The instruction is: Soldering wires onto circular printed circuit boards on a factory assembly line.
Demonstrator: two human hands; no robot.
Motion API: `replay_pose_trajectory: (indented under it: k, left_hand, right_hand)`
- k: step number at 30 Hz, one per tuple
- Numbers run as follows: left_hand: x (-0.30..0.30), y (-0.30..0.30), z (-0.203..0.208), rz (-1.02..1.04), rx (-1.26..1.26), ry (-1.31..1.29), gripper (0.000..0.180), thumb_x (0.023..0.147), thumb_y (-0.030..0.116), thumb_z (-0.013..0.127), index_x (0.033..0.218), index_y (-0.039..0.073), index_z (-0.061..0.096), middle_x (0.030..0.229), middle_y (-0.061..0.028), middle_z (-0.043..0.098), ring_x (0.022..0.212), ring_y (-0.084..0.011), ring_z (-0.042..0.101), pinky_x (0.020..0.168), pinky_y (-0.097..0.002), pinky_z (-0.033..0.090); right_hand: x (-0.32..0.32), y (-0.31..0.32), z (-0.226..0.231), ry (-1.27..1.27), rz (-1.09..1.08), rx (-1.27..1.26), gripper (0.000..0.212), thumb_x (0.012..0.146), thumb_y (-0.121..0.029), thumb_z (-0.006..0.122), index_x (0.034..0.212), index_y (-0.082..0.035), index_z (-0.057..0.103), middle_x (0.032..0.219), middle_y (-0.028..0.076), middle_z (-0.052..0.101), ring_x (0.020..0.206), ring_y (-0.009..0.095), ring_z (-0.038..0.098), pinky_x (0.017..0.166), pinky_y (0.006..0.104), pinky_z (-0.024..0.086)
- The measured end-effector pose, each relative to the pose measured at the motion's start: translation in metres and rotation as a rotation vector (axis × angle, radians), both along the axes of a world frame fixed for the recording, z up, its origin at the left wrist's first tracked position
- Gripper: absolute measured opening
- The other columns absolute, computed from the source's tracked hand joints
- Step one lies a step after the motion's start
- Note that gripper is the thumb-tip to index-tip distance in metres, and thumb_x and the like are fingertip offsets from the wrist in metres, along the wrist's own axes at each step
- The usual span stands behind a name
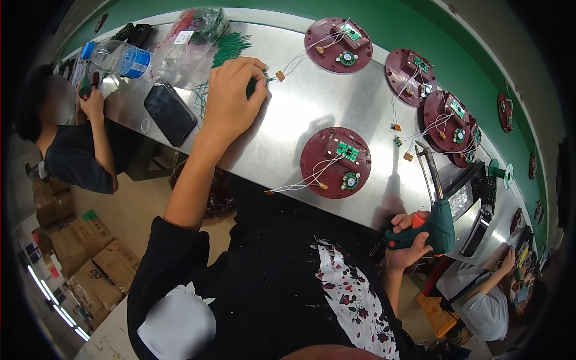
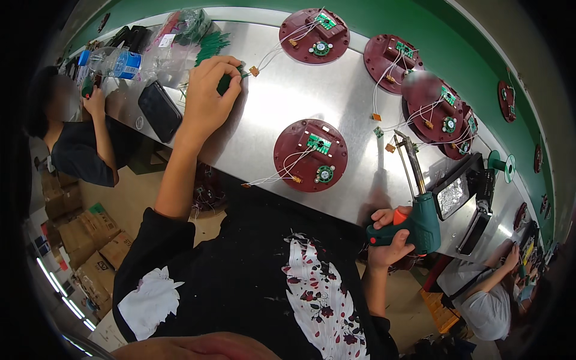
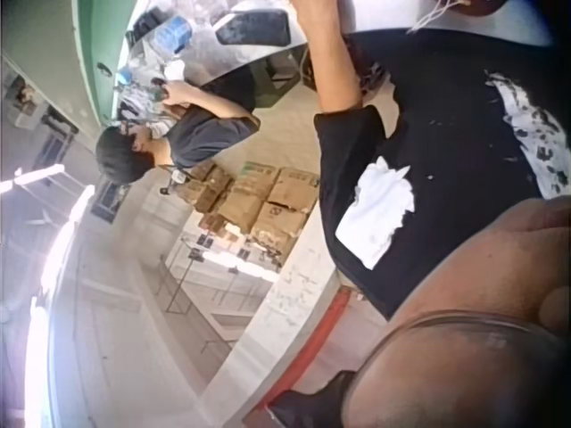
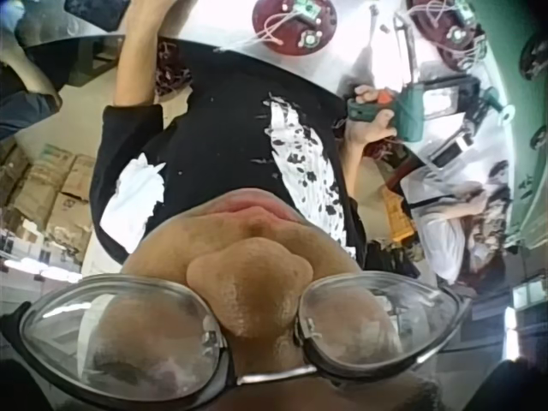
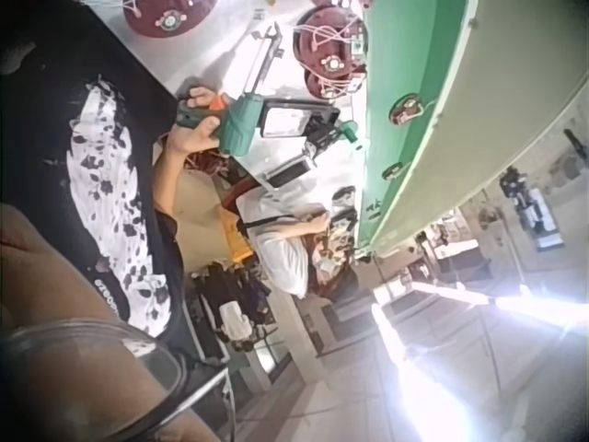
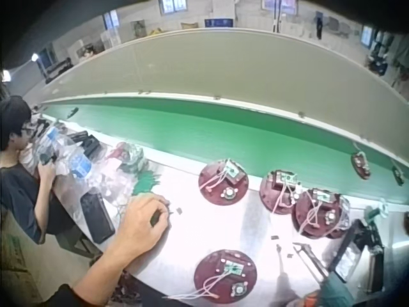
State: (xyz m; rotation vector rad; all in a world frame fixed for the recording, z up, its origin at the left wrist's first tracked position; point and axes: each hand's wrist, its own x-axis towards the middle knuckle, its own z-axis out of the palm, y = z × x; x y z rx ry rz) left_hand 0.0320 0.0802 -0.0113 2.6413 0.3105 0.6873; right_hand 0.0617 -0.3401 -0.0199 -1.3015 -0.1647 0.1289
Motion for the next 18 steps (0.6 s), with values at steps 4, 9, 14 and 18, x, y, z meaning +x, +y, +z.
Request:
replay_pose_trajectory:
  k: [4, 9, 14, 18]
  left_hand:
    - [-0.001, -0.001, 0.003, -0.001, 0.011, -0.033, 0.009, 0.083, 0.007, 0.070, 0.090, 0.007, 0.063, 0.113, -0.0033, 0.070, 0.108, -0.0265, 0.063, 0.096, -0.0401, 0.041]
    - [-0.003, 0.004, 0.003, -0.010, -0.011, 0.009, 0.010, 0.084, 0.009, 0.070, 0.092, 0.007, 0.065, 0.114, -0.0030, 0.070, 0.110, -0.0261, 0.063, 0.097, -0.0405, 0.040]
    - [-0.003, 0.009, 0.007, -0.030, -0.068, 0.059, 0.011, 0.085, 0.010, 0.071, 0.095, 0.007, 0.067, 0.115, -0.0027, 0.070, 0.111, -0.0252, 0.062, 0.099, -0.0402, 0.037]
    - [-0.005, 0.010, 0.006, -0.043, -0.067, 0.076, 0.010, 0.086, 0.010, 0.071, 0.095, 0.008, 0.068, 0.117, -0.0024, 0.070, 0.112, -0.0248, 0.062, 0.099, -0.0399, 0.036]
  right_hand:
    - [0.000, -0.001, 0.000, 0.001, 0.002, 0.000, 0.050, 0.105, -0.042, 0.055, 0.127, 0.003, 0.049, 0.079, 0.009, 0.054, 0.070, 0.019, 0.055, 0.076, 0.0370, 0.048]
    - [0.000, 0.000, 0.000, -0.009, 0.015, -0.007, 0.051, 0.105, -0.042, 0.054, 0.128, 0.003, 0.049, 0.080, 0.009, 0.054, 0.070, 0.019, 0.055, 0.076, 0.0368, 0.048]
    - [0.001, -0.001, 0.001, -0.013, 0.020, -0.020, 0.051, 0.105, -0.043, 0.055, 0.128, 0.002, 0.049, 0.080, 0.009, 0.054, 0.069, 0.018, 0.054, 0.076, 0.0369, 0.048]
    - [0.000, -0.001, 0.000, 0.004, 0.013, -0.009, 0.051, 0.105, -0.043, 0.054, 0.128, 0.002, 0.049, 0.080, 0.009, 0.054, 0.069, 0.018, 0.054, 0.076, 0.0371, 0.048]
